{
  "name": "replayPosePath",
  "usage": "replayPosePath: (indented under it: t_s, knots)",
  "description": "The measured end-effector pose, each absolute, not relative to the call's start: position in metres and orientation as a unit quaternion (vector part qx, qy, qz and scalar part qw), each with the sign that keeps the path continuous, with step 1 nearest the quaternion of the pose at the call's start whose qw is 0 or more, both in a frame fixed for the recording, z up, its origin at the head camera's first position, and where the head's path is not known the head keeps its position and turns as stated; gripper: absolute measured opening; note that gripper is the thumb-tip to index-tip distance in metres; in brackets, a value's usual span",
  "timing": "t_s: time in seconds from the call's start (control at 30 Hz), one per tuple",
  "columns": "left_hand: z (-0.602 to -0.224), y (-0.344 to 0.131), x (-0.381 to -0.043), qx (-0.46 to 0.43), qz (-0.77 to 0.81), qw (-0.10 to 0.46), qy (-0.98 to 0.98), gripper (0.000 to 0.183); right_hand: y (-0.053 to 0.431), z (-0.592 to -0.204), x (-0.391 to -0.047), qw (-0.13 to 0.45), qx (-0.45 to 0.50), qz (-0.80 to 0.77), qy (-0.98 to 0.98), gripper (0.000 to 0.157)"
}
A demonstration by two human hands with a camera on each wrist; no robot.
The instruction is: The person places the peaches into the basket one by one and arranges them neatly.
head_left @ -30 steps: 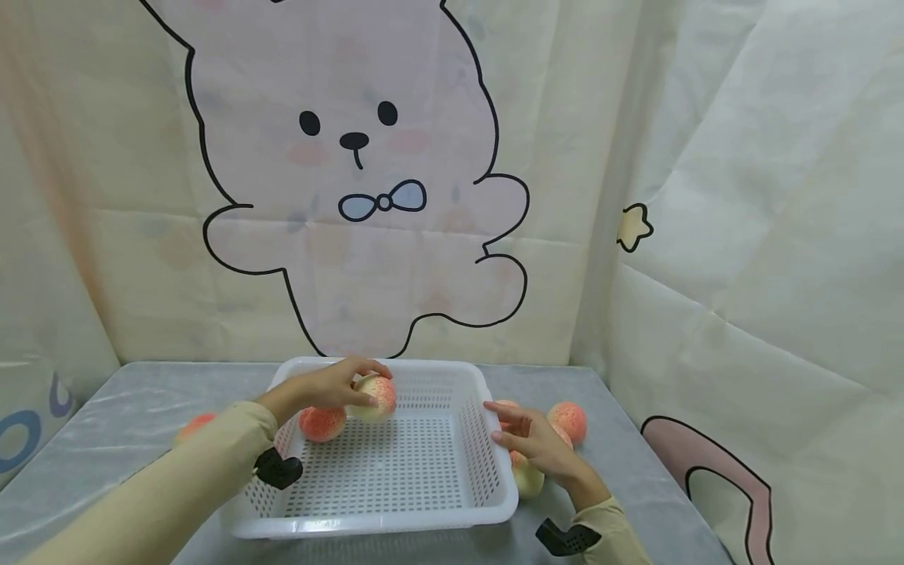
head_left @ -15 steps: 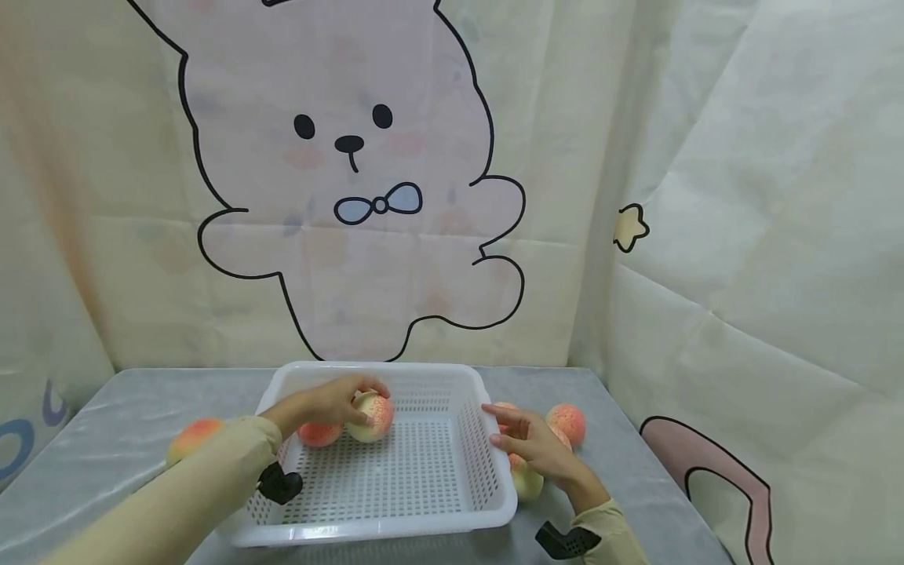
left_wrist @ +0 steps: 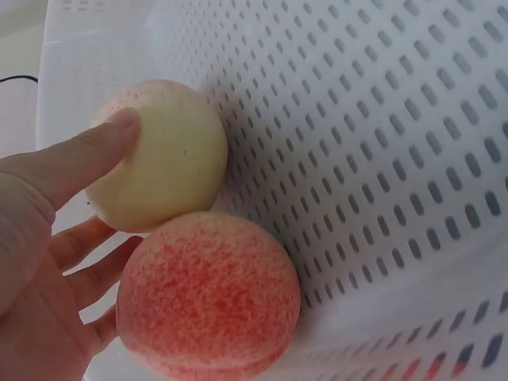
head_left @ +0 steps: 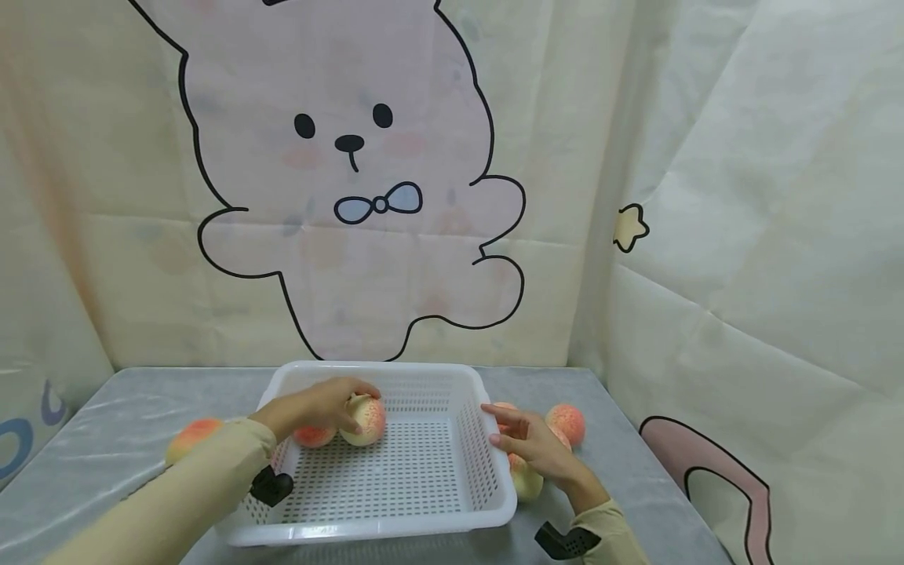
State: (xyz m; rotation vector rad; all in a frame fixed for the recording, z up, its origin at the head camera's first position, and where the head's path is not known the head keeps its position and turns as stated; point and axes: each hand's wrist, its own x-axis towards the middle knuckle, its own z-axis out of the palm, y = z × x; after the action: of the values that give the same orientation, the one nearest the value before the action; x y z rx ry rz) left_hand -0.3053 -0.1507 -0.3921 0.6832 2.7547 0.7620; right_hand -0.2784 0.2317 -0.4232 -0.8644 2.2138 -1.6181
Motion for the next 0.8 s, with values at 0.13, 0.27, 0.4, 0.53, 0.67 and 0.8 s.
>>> replayPosePath:
  t_s: [0.13, 0.27, 0.4, 0.53, 0.67, 0.8]
  knots:
    - [-0.392, -0.154, -0.306, 0.225, 0.241, 0.097, 0.939, 0.063, 0.232, -0.423, -0.279, 0.135, -0.302, -0.560, 0.760, 0.058]
    - [-0.392, -0.156, -0.307, 0.225, 0.238, 0.094, 0.940, 0.065, 0.231, -0.423, -0.278, 0.136, -0.297, -0.561, 0.760, 0.059]
    - [-0.390, -0.158, -0.307, 0.220, 0.234, 0.083, 0.943, 0.064, 0.231, -0.422, -0.277, 0.135, -0.292, -0.561, 0.763, 0.059]
    - [-0.386, -0.164, -0.308, 0.222, 0.241, 0.078, 0.942, 0.061, 0.232, -0.422, -0.276, 0.135, -0.287, -0.560, 0.765, 0.059]
    - [-0.383, -0.170, -0.308, 0.237, 0.245, 0.075, 0.937, 0.057, 0.232, -0.422, -0.276, 0.136, -0.285, -0.560, 0.766, 0.060]
    - [-0.380, -0.176, -0.306, 0.237, 0.263, 0.070, 0.933, 0.056, 0.232, -0.423, -0.276, 0.133, -0.286, -0.558, 0.768, 0.059]
